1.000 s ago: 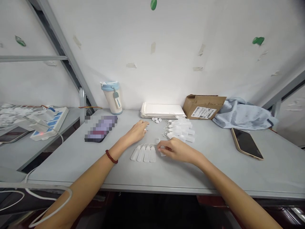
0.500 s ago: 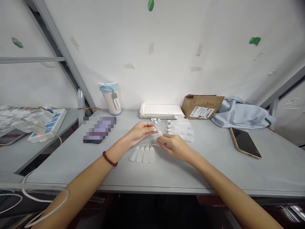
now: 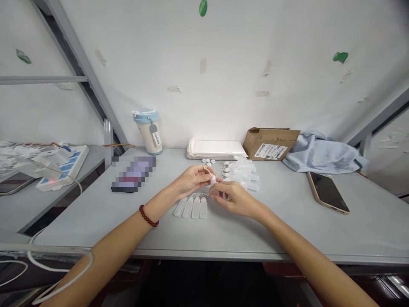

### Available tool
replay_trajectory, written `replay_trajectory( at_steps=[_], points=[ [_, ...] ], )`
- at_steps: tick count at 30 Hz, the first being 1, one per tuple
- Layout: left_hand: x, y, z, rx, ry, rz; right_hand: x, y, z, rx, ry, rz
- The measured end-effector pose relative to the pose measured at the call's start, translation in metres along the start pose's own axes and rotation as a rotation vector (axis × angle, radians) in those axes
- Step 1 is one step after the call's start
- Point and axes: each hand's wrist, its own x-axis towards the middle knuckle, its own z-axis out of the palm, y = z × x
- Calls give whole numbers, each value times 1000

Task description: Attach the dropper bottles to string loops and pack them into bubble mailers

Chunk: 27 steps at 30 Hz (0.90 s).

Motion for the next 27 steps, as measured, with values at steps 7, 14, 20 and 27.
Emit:
replay_trajectory(
  at_steps=[7, 14, 20, 27],
  points=[
    [1, 2, -2, -10, 59, 44, 1, 0, -5, 174, 45, 87],
    [2, 3, 1, -1, 127, 138, 2, 4, -5, 497, 132, 226],
    [3, -1, -2, 42, 199, 191, 6, 2, -8, 855, 165, 327],
    [1, -2, -3, 202, 197, 227, 6, 4, -6, 1038, 177, 446]
  ],
)
